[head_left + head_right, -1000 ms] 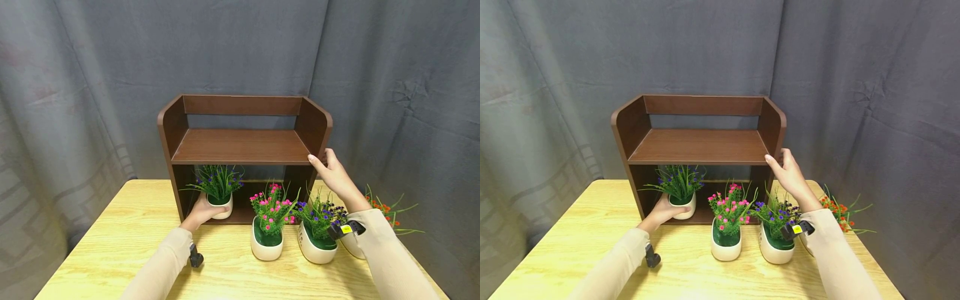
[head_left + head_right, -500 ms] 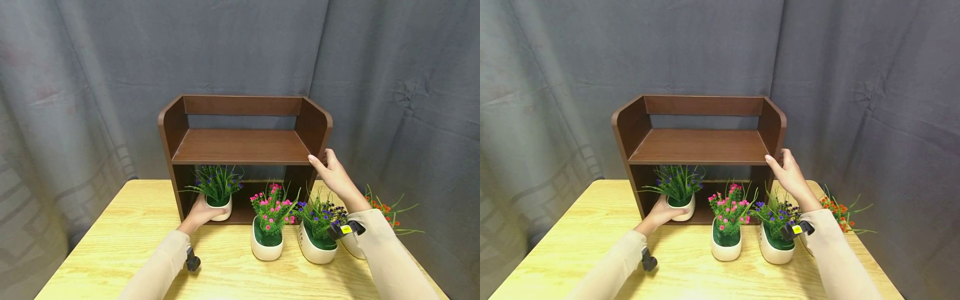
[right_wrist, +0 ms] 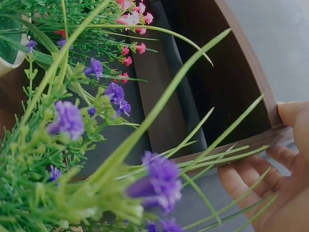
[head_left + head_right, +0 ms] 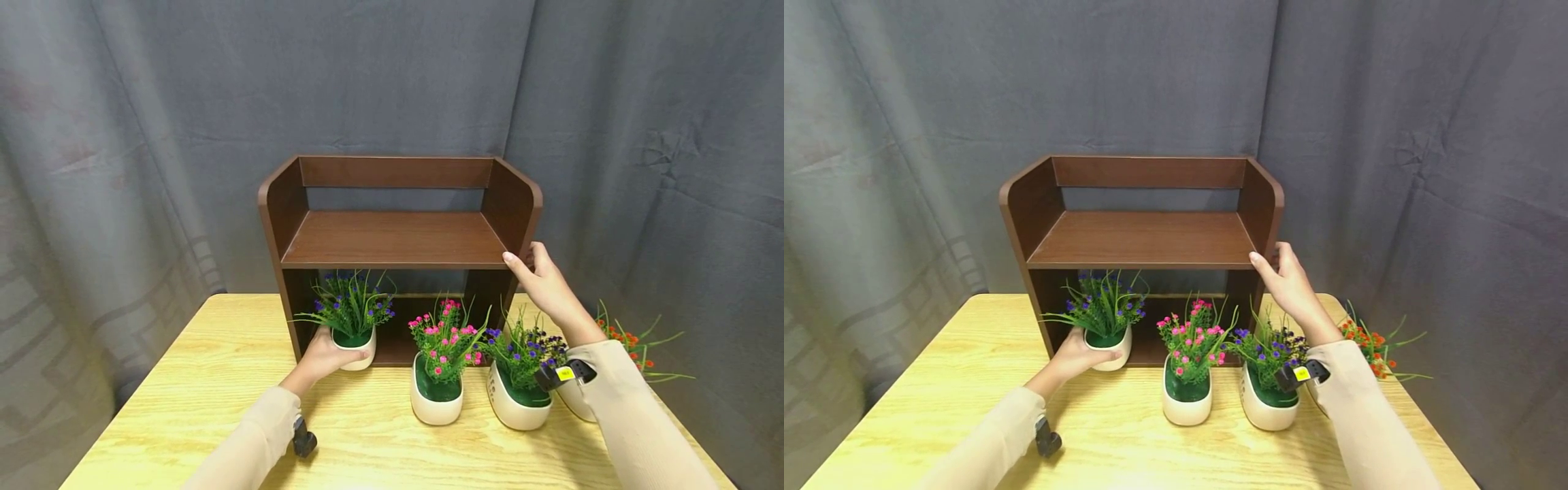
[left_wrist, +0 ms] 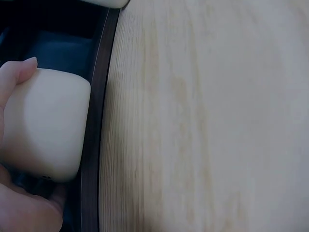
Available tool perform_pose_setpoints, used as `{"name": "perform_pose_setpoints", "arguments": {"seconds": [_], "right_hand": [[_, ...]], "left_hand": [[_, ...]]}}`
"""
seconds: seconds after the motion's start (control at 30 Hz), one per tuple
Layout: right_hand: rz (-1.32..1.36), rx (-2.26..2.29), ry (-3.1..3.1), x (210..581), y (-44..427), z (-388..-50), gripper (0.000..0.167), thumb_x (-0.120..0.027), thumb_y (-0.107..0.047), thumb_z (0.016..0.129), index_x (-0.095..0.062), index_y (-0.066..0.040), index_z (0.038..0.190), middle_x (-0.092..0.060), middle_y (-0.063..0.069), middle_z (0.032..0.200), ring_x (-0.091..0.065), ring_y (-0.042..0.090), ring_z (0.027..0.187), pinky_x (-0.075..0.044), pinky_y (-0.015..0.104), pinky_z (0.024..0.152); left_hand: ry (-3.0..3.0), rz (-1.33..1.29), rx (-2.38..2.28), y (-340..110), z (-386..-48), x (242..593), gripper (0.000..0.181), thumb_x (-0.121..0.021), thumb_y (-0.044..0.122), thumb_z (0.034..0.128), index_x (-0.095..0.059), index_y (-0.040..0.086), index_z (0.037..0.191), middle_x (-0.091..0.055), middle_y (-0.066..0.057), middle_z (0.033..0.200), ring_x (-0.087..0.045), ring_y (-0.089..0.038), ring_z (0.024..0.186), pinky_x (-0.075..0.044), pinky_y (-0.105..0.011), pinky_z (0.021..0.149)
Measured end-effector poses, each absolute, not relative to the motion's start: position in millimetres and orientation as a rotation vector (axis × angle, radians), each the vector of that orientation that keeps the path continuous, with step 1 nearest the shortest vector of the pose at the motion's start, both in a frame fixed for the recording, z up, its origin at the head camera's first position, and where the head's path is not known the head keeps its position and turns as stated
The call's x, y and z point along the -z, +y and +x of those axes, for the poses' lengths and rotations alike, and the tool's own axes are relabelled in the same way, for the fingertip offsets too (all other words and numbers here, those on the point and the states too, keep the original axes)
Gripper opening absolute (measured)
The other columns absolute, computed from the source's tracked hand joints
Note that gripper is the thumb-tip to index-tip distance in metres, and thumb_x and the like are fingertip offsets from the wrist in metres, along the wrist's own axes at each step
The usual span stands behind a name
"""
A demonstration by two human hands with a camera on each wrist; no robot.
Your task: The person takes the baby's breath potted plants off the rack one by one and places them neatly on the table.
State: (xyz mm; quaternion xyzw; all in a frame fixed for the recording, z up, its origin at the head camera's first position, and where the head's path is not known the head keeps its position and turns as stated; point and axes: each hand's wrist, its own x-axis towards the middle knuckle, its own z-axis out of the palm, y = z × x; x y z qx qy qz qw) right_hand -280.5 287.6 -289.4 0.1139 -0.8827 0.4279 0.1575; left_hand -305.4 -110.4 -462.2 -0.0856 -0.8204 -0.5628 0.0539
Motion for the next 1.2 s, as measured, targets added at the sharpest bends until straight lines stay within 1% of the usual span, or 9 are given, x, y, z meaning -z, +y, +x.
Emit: {"name": "perform_pose_setpoints", "arguments": {"seconds": [0.03,0.27,0.37,0.6,0.77,0.87,1.03,1.1,1.2], "right_hand": [[0.327,-1.222,-2.527,289,287,-281,0.062,-0.045,-0.042,0.106,-0.031,0.008,0.139,-0.047,0.026,0.119,-0.053,0.038,0.102,-0.047,0.036,0.077],[0.328,-1.227,-2.533,288,287,-279,0.064,-0.044,-0.043,0.106,-0.029,0.008,0.140,-0.045,0.027,0.120,-0.050,0.039,0.105,-0.041,0.045,0.083],[0.337,-1.227,-2.527,288,287,-280,0.064,-0.044,-0.043,0.106,-0.029,0.008,0.141,-0.046,0.026,0.120,-0.050,0.039,0.105,-0.040,0.045,0.083],[0.338,-1.227,-2.533,288,287,-279,0.063,-0.044,-0.043,0.106,-0.029,0.008,0.140,-0.045,0.025,0.119,-0.050,0.036,0.102,-0.042,0.043,0.081],[0.338,-1.223,-2.541,288,287,-278,0.063,-0.043,-0.043,0.106,-0.028,0.007,0.141,-0.045,0.026,0.120,-0.050,0.038,0.102,-0.041,0.045,0.081],[0.339,-1.220,-2.538,288,288,-279,0.063,-0.043,-0.043,0.106,-0.028,0.008,0.140,-0.045,0.025,0.119,-0.050,0.037,0.101,-0.041,0.044,0.081],[0.331,-1.215,-2.542,290,288,-280,0.063,-0.043,-0.043,0.106,-0.029,0.007,0.140,-0.046,0.025,0.119,-0.050,0.035,0.100,-0.041,0.043,0.080],[0.326,-1.218,-2.547,290,288,-279,0.063,-0.043,-0.044,0.106,-0.029,0.007,0.140,-0.046,0.025,0.119,-0.050,0.036,0.100,-0.041,0.043,0.080],[0.324,-1.222,-2.550,290,288,-279,0.063,-0.043,-0.045,0.106,-0.029,0.007,0.140,-0.045,0.024,0.119,-0.050,0.036,0.101,-0.041,0.044,0.080]], "left_hand": [[-2.491,-0.254,1.717,-111,-304,462,0.084,-0.095,0.026,0.0659,-0.050,0.008,0.135,-0.062,-0.009,0.120,-0.059,-0.025,0.110,-0.044,-0.044,0.098],[-2.501,-0.275,1.706,-109,-290,457,0.085,-0.095,0.030,0.0654,-0.051,0.011,0.135,-0.060,-0.008,0.122,-0.058,-0.024,0.111,-0.043,-0.045,0.098],[-2.517,-0.251,1.684,-108,-283,457,0.088,-0.096,0.030,0.0642,-0.049,0.011,0.137,-0.058,-0.008,0.124,-0.057,-0.024,0.113,-0.042,-0.046,0.100],[-2.586,-0.172,1.612,-108,-269,458,0.100,-0.096,0.035,0.0610,-0.044,0.005,0.141,-0.052,-0.016,0.129,-0.052,-0.033,0.118,-0.040,-0.053,0.103],[-2.601,-0.152,1.614,-109,-262,458,0.106,-0.096,0.039,0.0620,-0.039,0.008,0.147,-0.048,-0.017,0.135,-0.049,-0.034,0.124,-0.038,-0.054,0.105],[-2.584,-0.179,1.619,-111,-258,458,0.104,-0.095,0.038,0.0627,-0.040,0.010,0.147,-0.049,-0.016,0.136,-0.049,-0.033,0.125,-0.038,-0.053,0.106],[-2.557,-0.230,1.618,-115,-250,460,0.099,-0.097,0.035,0.0610,-0.046,0.012,0.143,-0.054,-0.013,0.133,-0.051,-0.030,0.123,-0.038,-0.052,0.106],[-2.559,-0.232,1.632,-117,-245,459,0.096,-0.097,0.034,0.0615,-0.048,0.012,0.141,-0.055,-0.012,0.131,-0.053,-0.028,0.120,-0.039,-0.051,0.104],[-2.554,-0.230,1.676,-120,-241,458,0.091,-0.096,0.033,0.0623,-0.051,0.015,0.139,-0.057,-0.009,0.127,-0.057,-0.024,0.114,-0.042,-0.046,0.101]]}}
